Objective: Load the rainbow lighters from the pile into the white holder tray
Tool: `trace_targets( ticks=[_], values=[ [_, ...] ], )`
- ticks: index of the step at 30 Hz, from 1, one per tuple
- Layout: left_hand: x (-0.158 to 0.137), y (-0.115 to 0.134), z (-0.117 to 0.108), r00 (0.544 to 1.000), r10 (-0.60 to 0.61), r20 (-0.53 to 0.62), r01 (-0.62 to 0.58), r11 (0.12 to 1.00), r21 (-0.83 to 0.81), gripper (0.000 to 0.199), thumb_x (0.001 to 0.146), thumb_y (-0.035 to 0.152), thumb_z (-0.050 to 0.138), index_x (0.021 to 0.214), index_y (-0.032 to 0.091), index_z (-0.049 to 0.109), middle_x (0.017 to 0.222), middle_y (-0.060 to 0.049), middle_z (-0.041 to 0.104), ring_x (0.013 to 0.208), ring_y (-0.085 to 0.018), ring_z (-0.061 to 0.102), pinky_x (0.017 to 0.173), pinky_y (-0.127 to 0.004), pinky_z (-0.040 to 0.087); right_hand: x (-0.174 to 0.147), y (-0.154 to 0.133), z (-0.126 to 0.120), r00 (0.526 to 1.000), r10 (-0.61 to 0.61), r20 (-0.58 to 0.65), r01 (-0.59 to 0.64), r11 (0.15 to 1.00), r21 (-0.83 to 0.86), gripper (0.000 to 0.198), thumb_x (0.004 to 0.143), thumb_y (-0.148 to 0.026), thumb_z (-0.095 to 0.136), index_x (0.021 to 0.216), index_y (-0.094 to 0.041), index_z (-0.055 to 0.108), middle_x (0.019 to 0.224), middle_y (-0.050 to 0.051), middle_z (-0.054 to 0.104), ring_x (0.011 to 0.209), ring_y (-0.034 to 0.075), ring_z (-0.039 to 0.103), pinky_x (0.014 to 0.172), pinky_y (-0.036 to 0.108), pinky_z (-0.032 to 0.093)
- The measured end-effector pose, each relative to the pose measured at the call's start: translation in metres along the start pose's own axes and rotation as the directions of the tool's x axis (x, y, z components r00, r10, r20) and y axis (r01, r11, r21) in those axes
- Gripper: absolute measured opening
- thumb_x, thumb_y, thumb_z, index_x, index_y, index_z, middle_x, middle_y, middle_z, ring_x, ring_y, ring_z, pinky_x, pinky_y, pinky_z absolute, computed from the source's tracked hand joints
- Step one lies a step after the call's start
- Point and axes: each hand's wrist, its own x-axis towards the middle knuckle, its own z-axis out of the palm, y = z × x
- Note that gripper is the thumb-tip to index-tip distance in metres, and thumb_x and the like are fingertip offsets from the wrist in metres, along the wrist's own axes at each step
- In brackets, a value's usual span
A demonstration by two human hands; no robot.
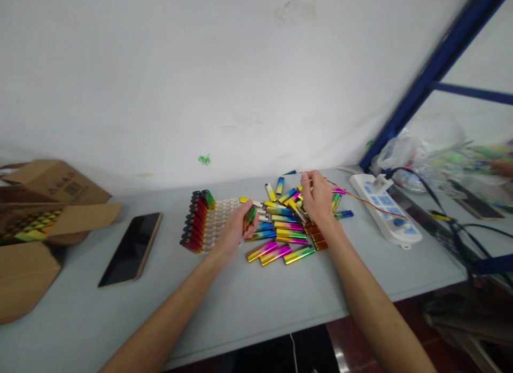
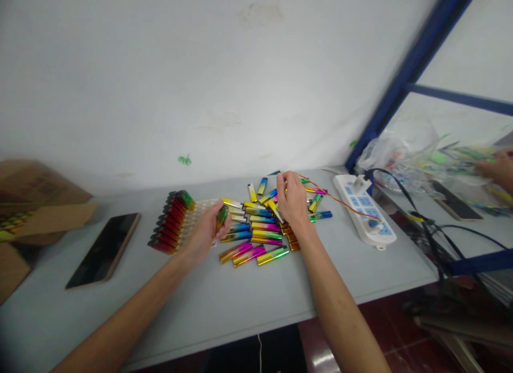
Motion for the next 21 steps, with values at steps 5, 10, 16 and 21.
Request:
trace_targets(
  ticks=[5, 10, 16, 21],
  values=[
    [-0.002, 0.0, -0.006, 0.993, -0.06, -0.102, 0.05, 0.994, -0.094, 0.043, 0.09, 0.051, 0.046, 0.058, 0.021, 0.04, 0.052, 0.008, 0.026, 0.042, -0.006, 0.02, 0.041, -0.019, 0.018, -0.002, -0.001, 0.001, 1.0, 0.0, 0.018, 0.0, 1.0, -0.031, 0.029, 0.11, -0.042, 0.038, 0.091, -0.024, 0.053, 0.085, 0.004, 0.061, 0.081, 0.021, 0.058, 0.077, 0.035, 0.043],
    [-0.002, 0.001, -0.009, 0.988, -0.042, -0.145, 0.027, 0.994, -0.109, 0.041, 0.088, 0.051, 0.048, 0.061, 0.021, 0.041, 0.054, 0.009, 0.026, 0.043, -0.006, 0.02, 0.041, -0.018, 0.016, -0.002, -0.001, 0.001, 1.0, 0.009, 0.015, -0.009, 1.0, -0.03, 0.028, 0.11, -0.041, 0.038, 0.092, -0.025, 0.052, 0.084, 0.003, 0.061, 0.081, 0.021, 0.058, 0.077, 0.034, 0.044],
    [-0.002, 0.006, -0.004, 0.989, 0.073, -0.13, -0.086, 0.992, -0.092, 0.048, 0.09, 0.068, 0.059, 0.089, 0.021, 0.053, 0.059, 0.009, 0.04, 0.043, -0.006, 0.028, 0.042, -0.018, 0.022, -0.003, -0.005, 0.002, 0.999, 0.005, 0.052, -0.006, 1.0, 0.01, 0.029, 0.11, -0.041, 0.037, 0.089, -0.025, 0.05, 0.083, 0.003, 0.059, 0.079, 0.021, 0.057, 0.075, 0.034, 0.042],
    [-0.018, 0.031, -0.015, 0.918, 0.374, -0.136, -0.33, 0.906, 0.264, 0.035, 0.099, 0.057, 0.057, 0.108, 0.023, 0.054, 0.079, 0.0, 0.069, 0.068, -0.015, 0.061, 0.067, -0.026, 0.05, -0.002, -0.008, 0.0, 0.999, 0.008, 0.045, -0.008, 1.0, 0.01, 0.031, 0.11, -0.043, 0.038, 0.088, -0.025, 0.05, 0.08, 0.003, 0.058, 0.077, 0.021, 0.056, 0.073, 0.035, 0.04]
  ],
)
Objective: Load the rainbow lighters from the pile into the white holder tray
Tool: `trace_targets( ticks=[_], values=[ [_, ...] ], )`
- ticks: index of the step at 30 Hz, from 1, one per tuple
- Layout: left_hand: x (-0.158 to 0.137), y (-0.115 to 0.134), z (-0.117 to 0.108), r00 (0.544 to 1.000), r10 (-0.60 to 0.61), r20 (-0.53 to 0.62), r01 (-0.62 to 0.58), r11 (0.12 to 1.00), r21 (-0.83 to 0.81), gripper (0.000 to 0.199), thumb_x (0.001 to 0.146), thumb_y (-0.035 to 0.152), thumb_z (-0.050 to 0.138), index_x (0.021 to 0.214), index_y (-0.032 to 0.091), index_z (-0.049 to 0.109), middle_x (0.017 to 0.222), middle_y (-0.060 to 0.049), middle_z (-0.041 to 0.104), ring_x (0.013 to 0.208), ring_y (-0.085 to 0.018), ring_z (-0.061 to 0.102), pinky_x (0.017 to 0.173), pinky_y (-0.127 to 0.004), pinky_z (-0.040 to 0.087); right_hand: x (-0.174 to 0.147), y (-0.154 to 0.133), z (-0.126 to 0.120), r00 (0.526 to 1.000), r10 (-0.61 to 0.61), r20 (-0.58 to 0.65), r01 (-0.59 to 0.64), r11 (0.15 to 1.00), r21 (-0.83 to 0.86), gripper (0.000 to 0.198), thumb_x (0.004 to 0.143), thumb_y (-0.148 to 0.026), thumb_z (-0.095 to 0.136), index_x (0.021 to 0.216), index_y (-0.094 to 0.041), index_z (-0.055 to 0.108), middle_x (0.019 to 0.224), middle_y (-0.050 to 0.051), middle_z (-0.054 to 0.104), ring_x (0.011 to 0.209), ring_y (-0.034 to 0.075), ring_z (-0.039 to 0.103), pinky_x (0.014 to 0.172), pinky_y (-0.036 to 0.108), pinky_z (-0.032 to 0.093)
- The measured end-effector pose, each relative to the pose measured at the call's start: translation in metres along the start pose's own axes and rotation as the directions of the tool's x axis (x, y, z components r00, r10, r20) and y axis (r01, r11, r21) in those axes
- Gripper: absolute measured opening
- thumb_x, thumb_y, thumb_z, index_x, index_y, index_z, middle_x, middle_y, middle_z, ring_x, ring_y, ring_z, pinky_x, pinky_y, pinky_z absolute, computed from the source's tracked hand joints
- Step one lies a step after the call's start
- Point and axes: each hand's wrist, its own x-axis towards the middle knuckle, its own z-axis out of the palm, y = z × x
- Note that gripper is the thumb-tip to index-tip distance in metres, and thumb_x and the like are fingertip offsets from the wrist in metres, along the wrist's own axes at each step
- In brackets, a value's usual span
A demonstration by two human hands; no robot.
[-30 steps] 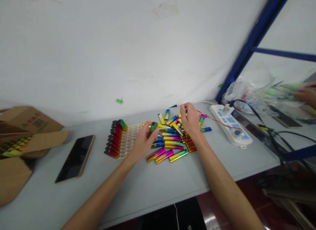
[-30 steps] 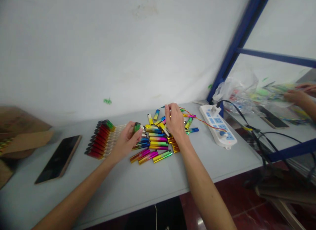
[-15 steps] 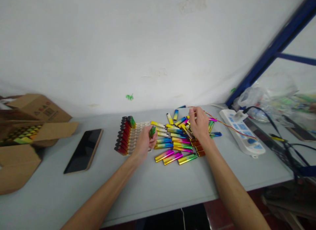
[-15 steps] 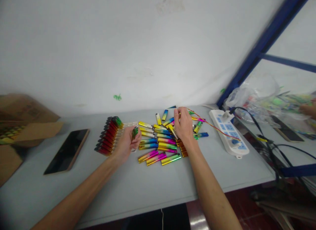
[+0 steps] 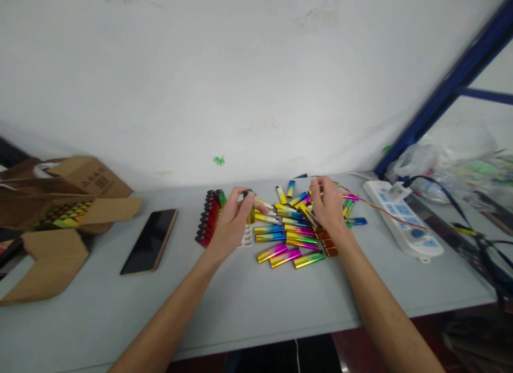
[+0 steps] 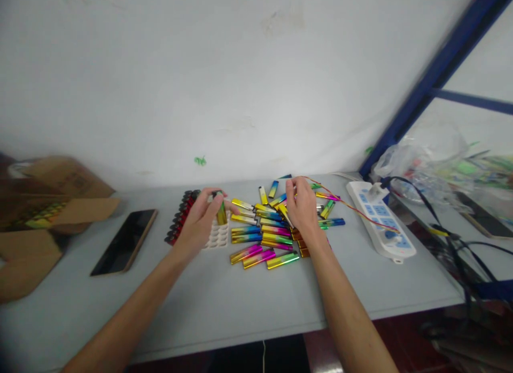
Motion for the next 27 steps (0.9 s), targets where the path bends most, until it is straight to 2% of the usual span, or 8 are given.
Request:
trace_targets(
  ticks=[2, 4, 6, 8, 12, 21, 24, 27],
  values=[
    [0.002, 0.013, -0.021, 0.995, 0.1, 0.001, -0.097, 0.959, 0.268, 0.033, 0.098, 0.054, 0.06, 0.11, 0.023, 0.06, 0.098, -0.005, 0.075, 0.085, -0.019, 0.067, 0.079, -0.031, 0.054, 0.0, -0.001, -0.001, 1.0, 0.002, -0.005, -0.002, 1.0, -0.005, 0.031, 0.11, -0.044, 0.038, 0.088, -0.025, 0.051, 0.079, 0.003, 0.058, 0.077, 0.021, 0.056, 0.073, 0.035, 0.04],
    [0.009, 0.022, -0.048, 0.982, 0.184, 0.037, -0.173, 0.814, 0.555, 0.032, 0.094, 0.051, 0.065, 0.106, 0.022, 0.07, 0.111, -0.008, 0.076, 0.097, -0.023, 0.068, 0.089, -0.035, 0.053, 0.001, -0.003, -0.001, 1.0, -0.001, -0.006, 0.001, 1.0, 0.001, 0.033, 0.11, -0.045, 0.037, 0.088, -0.025, 0.051, 0.079, 0.003, 0.058, 0.077, 0.021, 0.056, 0.073, 0.035, 0.04],
    [0.019, 0.027, -0.075, 0.973, 0.201, 0.109, -0.219, 0.679, 0.701, 0.032, 0.09, 0.05, 0.067, 0.102, 0.023, 0.076, 0.111, -0.008, 0.076, 0.098, -0.025, 0.068, 0.088, -0.036, 0.053, 0.001, -0.005, -0.001, 1.0, -0.008, 0.0, 0.008, 1.0, 0.011, 0.034, 0.11, -0.047, 0.036, 0.088, -0.025, 0.051, 0.079, 0.003, 0.059, 0.077, 0.021, 0.057, 0.073, 0.035, 0.041],
    [0.028, 0.026, -0.097, 0.975, 0.143, 0.167, -0.22, 0.576, 0.788, 0.03, 0.087, 0.048, 0.066, 0.098, 0.023, 0.078, 0.102, -0.008, 0.077, 0.091, -0.025, 0.068, 0.088, -0.037, 0.053, 0.001, -0.007, -0.001, 1.0, -0.014, 0.008, 0.014, 1.0, 0.022, 0.035, 0.11, -0.048, 0.036, 0.088, -0.025, 0.051, 0.079, 0.003, 0.06, 0.077, 0.021, 0.057, 0.073, 0.035, 0.041],
    [0.038, 0.02, -0.115, 0.976, 0.06, 0.208, -0.211, 0.467, 0.859, 0.023, 0.084, 0.038, 0.064, 0.095, 0.025, 0.079, 0.095, -0.007, 0.078, 0.088, -0.027, 0.068, 0.095, -0.041, 0.051, 0.001, -0.009, -0.001, 1.0, -0.018, 0.017, 0.017, 0.999, 0.042, 0.038, 0.11, -0.051, 0.035, 0.086, -0.025, 0.05, 0.079, 0.003, 0.06, 0.075, 0.021, 0.055, 0.072, 0.036, 0.041],
    [0.047, 0.017, -0.105, 0.955, -0.017, 0.295, -0.277, 0.301, 0.912, 0.019, 0.084, 0.028, 0.063, 0.088, 0.025, 0.081, 0.092, -0.009, 0.078, 0.096, -0.03, 0.064, 0.091, -0.04, 0.05, 0.001, -0.01, -0.002, 0.999, -0.018, 0.028, 0.017, 0.999, 0.039, 0.038, 0.11, -0.051, 0.035, 0.086, -0.025, 0.051, 0.078, 0.003, 0.059, 0.076, 0.021, 0.056, 0.072, 0.036, 0.041],
    [0.051, 0.016, -0.107, 0.951, -0.043, 0.308, -0.291, 0.226, 0.93, 0.018, 0.084, 0.029, 0.065, 0.089, 0.026, 0.083, 0.087, -0.009, 0.076, 0.092, -0.03, 0.064, 0.087, -0.037, 0.049, 0.001, -0.008, -0.002, 0.999, -0.012, 0.034, 0.011, 0.999, 0.033, 0.037, 0.11, -0.048, 0.036, 0.085, -0.025, 0.05, 0.078, 0.003, 0.058, 0.076, 0.021, 0.056, 0.072, 0.035, 0.04],
    [0.055, 0.018, -0.109, 0.945, -0.091, 0.314, -0.292, 0.2, 0.935, 0.017, 0.082, 0.027, 0.068, 0.088, 0.028, 0.084, 0.083, -0.007, 0.074, 0.086, -0.028, 0.064, 0.084, -0.036, 0.049, 0.001, -0.006, -0.002, 0.999, -0.016, 0.031, 0.015, 0.999, 0.033, 0.034, 0.11, -0.045, 0.037, 0.086, -0.025, 0.05, 0.079, 0.002, 0.058, 0.075, 0.02, 0.056, 0.072, 0.035, 0.04]
  ],
)
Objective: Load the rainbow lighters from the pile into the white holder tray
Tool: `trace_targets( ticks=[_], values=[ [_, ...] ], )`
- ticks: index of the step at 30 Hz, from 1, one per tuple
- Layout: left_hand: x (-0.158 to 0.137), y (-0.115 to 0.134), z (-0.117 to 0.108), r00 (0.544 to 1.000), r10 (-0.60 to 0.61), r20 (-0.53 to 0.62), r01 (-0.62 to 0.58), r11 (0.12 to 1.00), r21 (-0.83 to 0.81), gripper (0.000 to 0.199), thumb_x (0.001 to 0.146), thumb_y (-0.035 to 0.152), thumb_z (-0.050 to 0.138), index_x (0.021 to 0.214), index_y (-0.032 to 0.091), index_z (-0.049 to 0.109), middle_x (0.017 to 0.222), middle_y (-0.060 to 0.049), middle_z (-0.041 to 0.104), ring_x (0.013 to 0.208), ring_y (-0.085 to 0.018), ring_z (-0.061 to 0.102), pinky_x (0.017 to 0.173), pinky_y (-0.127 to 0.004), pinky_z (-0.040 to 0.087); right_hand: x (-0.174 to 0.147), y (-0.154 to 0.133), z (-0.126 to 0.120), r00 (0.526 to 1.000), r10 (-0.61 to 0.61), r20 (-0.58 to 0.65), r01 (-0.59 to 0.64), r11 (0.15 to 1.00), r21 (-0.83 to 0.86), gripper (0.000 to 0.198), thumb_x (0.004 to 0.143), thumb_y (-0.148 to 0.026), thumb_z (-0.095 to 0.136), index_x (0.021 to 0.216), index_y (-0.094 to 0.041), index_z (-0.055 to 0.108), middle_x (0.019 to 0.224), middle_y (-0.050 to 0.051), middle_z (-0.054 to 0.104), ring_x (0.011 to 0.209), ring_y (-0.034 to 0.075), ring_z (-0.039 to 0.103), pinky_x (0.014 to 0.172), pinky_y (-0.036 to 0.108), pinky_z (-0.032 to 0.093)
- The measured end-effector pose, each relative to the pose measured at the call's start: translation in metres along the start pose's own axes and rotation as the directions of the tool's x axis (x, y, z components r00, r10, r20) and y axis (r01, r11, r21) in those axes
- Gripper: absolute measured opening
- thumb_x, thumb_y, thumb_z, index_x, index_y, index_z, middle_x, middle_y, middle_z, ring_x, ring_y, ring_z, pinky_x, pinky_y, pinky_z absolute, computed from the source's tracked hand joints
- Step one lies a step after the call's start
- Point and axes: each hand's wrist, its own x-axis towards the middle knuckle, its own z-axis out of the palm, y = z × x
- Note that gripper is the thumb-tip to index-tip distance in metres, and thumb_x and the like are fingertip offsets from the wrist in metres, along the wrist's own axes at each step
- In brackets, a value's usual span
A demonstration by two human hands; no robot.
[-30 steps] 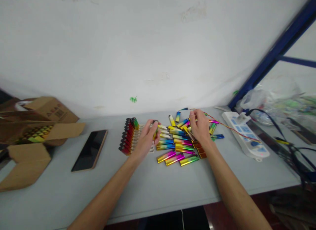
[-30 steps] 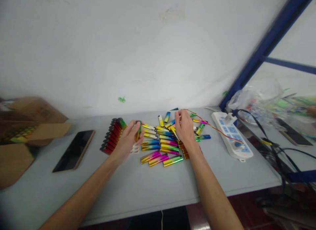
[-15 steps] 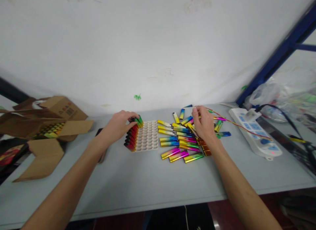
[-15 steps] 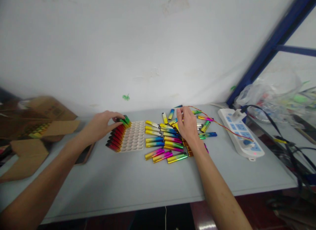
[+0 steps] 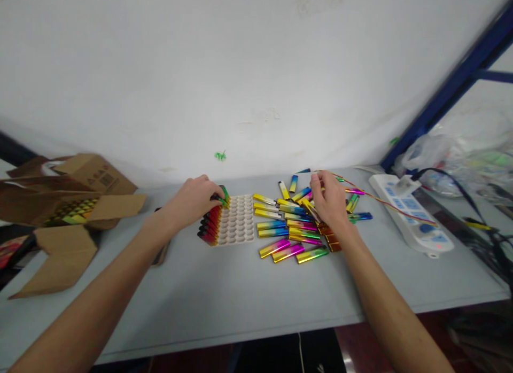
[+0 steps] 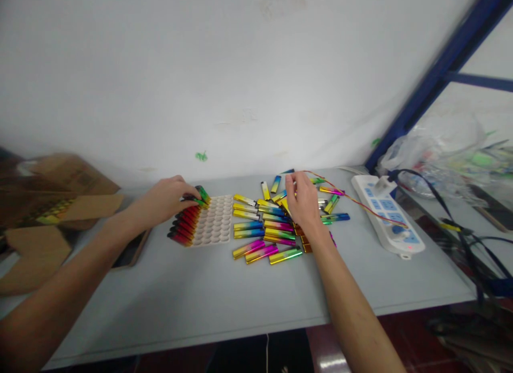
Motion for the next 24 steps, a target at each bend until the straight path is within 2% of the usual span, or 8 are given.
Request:
trace_targets(
  ticks=[5, 8, 10, 12, 14, 16, 19, 24],
  values=[
    [0.003, 0.006, -0.001, 0.999, 0.055, 0.002, -0.055, 0.995, 0.078, 0.018, 0.081, 0.02, 0.068, 0.086, 0.026, 0.084, 0.098, -0.009, 0.069, 0.099, -0.029, 0.063, 0.09, -0.038, 0.049, 0.0, 0.0, 0.0, 1.0, 0.01, 0.008, -0.01, 1.0, 0.007, 0.035, 0.11, -0.046, 0.036, 0.085, -0.025, 0.049, 0.08, 0.003, 0.059, 0.075, 0.02, 0.055, 0.073, 0.035, 0.04],
    [-0.002, 0.019, 0.002, 0.999, 0.035, -0.028, -0.03, 0.986, 0.167, 0.022, 0.085, 0.021, 0.066, 0.097, 0.026, 0.083, 0.108, -0.012, 0.063, 0.105, -0.03, 0.06, 0.091, -0.042, 0.05, 0.001, 0.001, -0.001, 1.0, 0.003, -0.012, -0.003, 1.0, -0.001, 0.035, 0.11, -0.046, 0.036, 0.086, -0.025, 0.05, 0.081, 0.003, 0.06, 0.077, 0.021, 0.056, 0.074, 0.036, 0.041],
    [-0.005, 0.031, 0.004, 0.994, 0.034, -0.104, -0.014, 0.982, 0.186, 0.025, 0.088, 0.024, 0.067, 0.108, 0.026, 0.081, 0.114, -0.013, 0.062, 0.109, -0.033, 0.058, 0.092, -0.046, 0.05, 0.002, 0.003, -0.003, 1.0, -0.003, -0.026, 0.002, 1.0, -0.017, 0.035, 0.11, -0.047, 0.035, 0.086, -0.026, 0.049, 0.081, 0.004, 0.06, 0.078, 0.021, 0.056, 0.075, 0.036, 0.041],
    [-0.008, 0.046, 0.009, 0.976, 0.072, -0.205, -0.042, 0.988, 0.145, 0.027, 0.091, 0.027, 0.067, 0.116, 0.025, 0.078, 0.118, -0.013, 0.063, 0.11, -0.033, 0.056, 0.095, -0.048, 0.049, 0.004, 0.007, -0.006, 0.999, 0.006, -0.045, -0.008, 0.999, -0.036, 0.037, 0.11, -0.049, 0.034, 0.085, -0.026, 0.048, 0.08, 0.004, 0.059, 0.078, 0.022, 0.055, 0.075, 0.036, 0.041],
    [-0.007, 0.066, 0.018, 0.955, 0.141, -0.26, -0.132, 0.99, 0.053, 0.026, 0.095, 0.028, 0.064, 0.117, 0.023, 0.076, 0.117, -0.012, 0.065, 0.11, -0.031, 0.057, 0.097, -0.047, 0.048, 0.007, 0.012, -0.012, 0.996, 0.032, -0.084, -0.037, 0.998, -0.059, 0.039, 0.11, -0.052, 0.032, 0.084, -0.027, 0.046, 0.078, 0.003, 0.057, 0.077, 0.022, 0.055, 0.074, 0.036, 0.041],
    [-0.004, 0.088, 0.032, 0.946, 0.212, -0.244, -0.231, 0.971, -0.053, 0.021, 0.097, 0.027, 0.063, 0.112, 0.021, 0.075, 0.111, -0.011, 0.068, 0.108, -0.029, 0.059, 0.097, -0.046, 0.048, 0.009, 0.018, -0.018, 0.988, 0.063, -0.141, -0.076, 0.993, -0.091, 0.04, 0.11, -0.053, 0.031, 0.083, -0.027, 0.045, 0.075, 0.003, 0.055, 0.075, 0.022, 0.053, 0.073, 0.036, 0.039],
    [0.0, 0.121, 0.056, 0.939, 0.276, -0.205, -0.314, 0.932, -0.181, 0.014, 0.097, 0.025, 0.064, 0.104, 0.02, 0.076, 0.104, -0.01, 0.072, 0.106, -0.029, 0.061, 0.096, -0.046, 0.048, 0.011, 0.029, -0.028, 0.968, 0.109, -0.228, -0.144, 0.979, -0.146, 0.041, 0.111, -0.051, 0.028, 0.081, -0.027, 0.043, 0.073, 0.002, 0.052, 0.071, 0.022, 0.05, 0.07, 0.036, 0.035],
    [-0.006, 0.167, 0.08, 0.895, 0.373, -0.245, -0.434, 0.856, -0.282, 0.015, 0.1, 0.029, 0.064, 0.102, 0.02, 0.075, 0.102, -0.009, 0.074, 0.104, -0.028, 0.062, 0.094, -0.045, 0.048, 0.012, 0.037, -0.036, 0.936, 0.183, -0.3, -0.237, 0.959, -0.156, 0.044, 0.111, -0.05, 0.027, 0.081, -0.026, 0.047, 0.071, 0.003, 0.05, 0.07, 0.022, 0.052, 0.069, 0.036, 0.032]
  ],
)
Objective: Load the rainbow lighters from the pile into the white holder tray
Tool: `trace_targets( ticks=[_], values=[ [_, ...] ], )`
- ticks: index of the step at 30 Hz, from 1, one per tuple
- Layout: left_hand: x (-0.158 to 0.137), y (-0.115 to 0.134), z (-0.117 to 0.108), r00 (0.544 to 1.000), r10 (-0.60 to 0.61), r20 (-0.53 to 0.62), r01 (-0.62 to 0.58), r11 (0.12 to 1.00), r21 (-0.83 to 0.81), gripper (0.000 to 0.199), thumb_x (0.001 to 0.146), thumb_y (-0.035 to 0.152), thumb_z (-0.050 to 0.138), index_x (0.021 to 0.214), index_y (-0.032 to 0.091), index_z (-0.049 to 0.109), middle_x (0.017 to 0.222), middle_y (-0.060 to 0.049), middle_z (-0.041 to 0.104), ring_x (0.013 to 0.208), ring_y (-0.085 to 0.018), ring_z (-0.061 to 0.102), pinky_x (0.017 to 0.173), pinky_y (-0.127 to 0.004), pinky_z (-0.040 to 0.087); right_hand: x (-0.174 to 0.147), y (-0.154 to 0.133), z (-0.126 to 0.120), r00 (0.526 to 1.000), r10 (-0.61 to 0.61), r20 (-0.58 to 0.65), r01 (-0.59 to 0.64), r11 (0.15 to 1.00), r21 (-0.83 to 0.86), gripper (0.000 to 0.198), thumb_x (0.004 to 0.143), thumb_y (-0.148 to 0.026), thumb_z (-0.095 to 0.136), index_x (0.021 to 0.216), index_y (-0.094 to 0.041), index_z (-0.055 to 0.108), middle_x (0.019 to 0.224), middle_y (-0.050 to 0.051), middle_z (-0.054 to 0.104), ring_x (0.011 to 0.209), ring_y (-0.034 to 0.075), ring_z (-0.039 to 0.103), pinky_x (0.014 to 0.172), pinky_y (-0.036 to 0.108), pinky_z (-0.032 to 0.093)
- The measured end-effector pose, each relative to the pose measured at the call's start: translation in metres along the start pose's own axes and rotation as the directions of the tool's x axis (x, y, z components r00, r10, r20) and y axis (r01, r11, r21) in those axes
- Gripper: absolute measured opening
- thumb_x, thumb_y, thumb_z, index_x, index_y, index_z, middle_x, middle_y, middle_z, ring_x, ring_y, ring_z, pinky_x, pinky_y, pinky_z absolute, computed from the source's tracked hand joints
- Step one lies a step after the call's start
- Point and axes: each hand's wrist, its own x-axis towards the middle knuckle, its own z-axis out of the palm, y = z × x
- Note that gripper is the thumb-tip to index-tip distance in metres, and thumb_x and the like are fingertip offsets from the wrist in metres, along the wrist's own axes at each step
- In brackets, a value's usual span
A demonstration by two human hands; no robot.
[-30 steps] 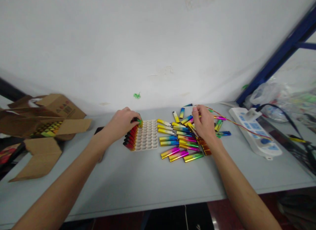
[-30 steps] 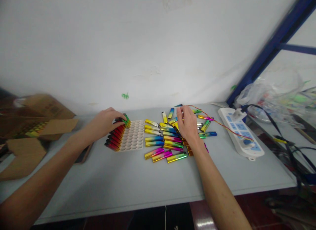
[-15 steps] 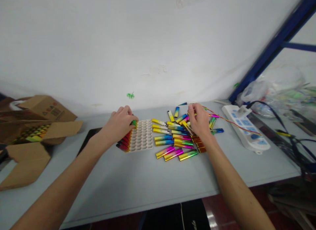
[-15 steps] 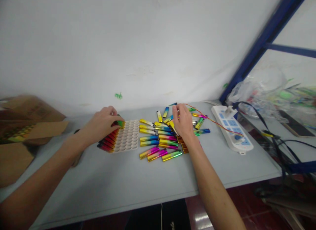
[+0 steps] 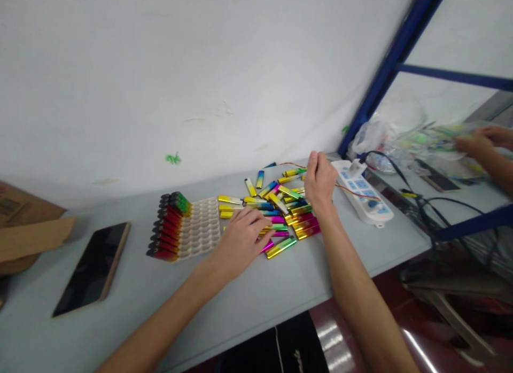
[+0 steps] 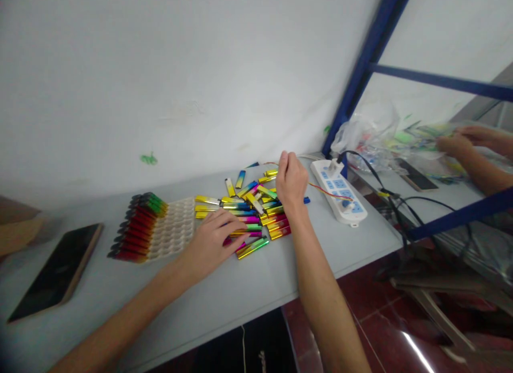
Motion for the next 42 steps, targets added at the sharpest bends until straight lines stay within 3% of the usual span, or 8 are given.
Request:
trace_targets(
  ticks=[10, 14, 17, 22, 25, 28, 32, 42],
  values=[
    [-0.005, 0.037, 0.028, 0.988, 0.034, 0.153, -0.07, 0.969, 0.237, 0.019, 0.098, 0.034, 0.069, 0.109, 0.019, 0.068, 0.114, -0.012, 0.068, 0.116, -0.032, 0.057, 0.09, -0.045, 0.046, -0.004, -0.012, 0.002, 0.999, -0.044, -0.012, 0.045, 0.999, 0.026, 0.049, 0.111, -0.053, 0.024, 0.079, -0.026, 0.05, 0.066, 0.002, 0.048, 0.065, 0.021, 0.051, 0.064, 0.036, 0.033],
    [-0.004, 0.042, 0.023, 0.989, 0.028, 0.147, -0.036, 0.998, 0.055, 0.014, 0.097, 0.031, 0.07, 0.103, 0.02, 0.064, 0.109, -0.008, 0.069, 0.112, -0.031, 0.06, 0.092, -0.045, 0.048, -0.006, -0.016, 0.002, 0.996, -0.083, 0.015, 0.082, 0.996, 0.03, 0.05, 0.111, -0.055, 0.022, 0.077, -0.027, 0.046, 0.065, 0.001, 0.046, 0.063, 0.02, 0.049, 0.064, 0.036, 0.032],
    [-0.007, 0.042, 0.012, 0.999, -0.012, -0.029, 0.005, 0.973, -0.232, 0.011, 0.1, 0.03, 0.065, 0.107, 0.022, 0.061, 0.111, -0.008, 0.07, 0.115, -0.028, 0.062, 0.1, -0.045, 0.048, -0.006, -0.018, 0.002, 0.995, -0.1, 0.013, 0.1, 0.994, 0.035, 0.05, 0.111, -0.056, 0.021, 0.077, -0.027, 0.044, 0.064, 0.001, 0.044, 0.062, 0.02, 0.047, 0.064, 0.036, 0.033],
    [-0.014, 0.013, -0.011, 0.95, -0.301, -0.086, 0.163, 0.713, -0.682, 0.02, 0.105, 0.035, 0.055, 0.122, 0.025, 0.05, 0.098, -0.003, 0.069, 0.077, -0.015, 0.064, 0.08, -0.032, 0.052, -0.008, -0.021, 0.001, 0.99, -0.136, 0.037, 0.134, 0.989, 0.054, 0.047, 0.111, -0.053, 0.025, 0.074, -0.027, 0.038, 0.063, 0.0, 0.044, 0.06, 0.019, 0.045, 0.064, 0.036, 0.032],
    [-0.02, -0.014, -0.019, 0.869, -0.492, -0.044, 0.239, 0.497, -0.834, 0.031, 0.1, 0.044, 0.063, 0.12, 0.027, 0.047, 0.076, 0.005, 0.057, 0.06, -0.011, 0.05, 0.058, -0.022, 0.042, -0.011, -0.023, 0.003, 0.985, -0.163, 0.058, 0.159, 0.986, 0.057, 0.045, 0.111, -0.051, 0.028, 0.072, -0.027, 0.033, 0.061, 0.0, 0.043, 0.058, 0.018, 0.043, 0.062, 0.036, 0.03],
    [-0.029, -0.031, -0.022, 0.773, -0.632, 0.053, 0.253, 0.23, -0.94, 0.041, 0.091, 0.06, 0.067, 0.1, 0.024, 0.051, 0.061, 0.01, 0.039, 0.047, -0.008, 0.03, 0.044, -0.018, 0.022, -0.013, -0.026, 0.004, 0.98, -0.184, 0.07, 0.181, 0.982, 0.044, 0.045, 0.11, -0.051, 0.03, 0.072, -0.027, 0.031, 0.059, -0.002, 0.041, 0.056, 0.017, 0.041, 0.061, 0.035, 0.028],
    [-0.036, -0.04, -0.02, 0.752, -0.617, 0.229, 0.238, -0.069, -0.969, 0.058, 0.085, 0.073, 0.059, 0.066, 0.021, 0.044, 0.051, 0.01, 0.025, 0.043, -0.006, 0.019, 0.042, -0.019, 0.015, -0.016, -0.029, 0.005, 0.972, -0.218, 0.091, 0.219, 0.976, 0.007, 0.043, 0.11, -0.047, 0.032, 0.072, -0.026, 0.032, 0.059, -0.003, 0.039, 0.055, 0.016, 0.039, 0.06, 0.034, 0.025],
    [-0.037, -0.036, -0.02, 0.723, -0.631, 0.279, 0.199, -0.196, -0.96, 0.042, 0.083, 0.052, 0.051, 0.057, 0.022, 0.038, 0.048, 0.01, 0.017, 0.041, -0.006, 0.012, 0.039, -0.017, 0.013, -0.02, -0.03, 0.008, 0.969, -0.213, 0.127, 0.219, 0.975, -0.039, 0.04, 0.107, -0.043, 0.036, 0.071, -0.026, 0.036, 0.058, -0.003, 0.039, 0.055, 0.015, 0.039, 0.061, 0.033, 0.024]
  ],
)
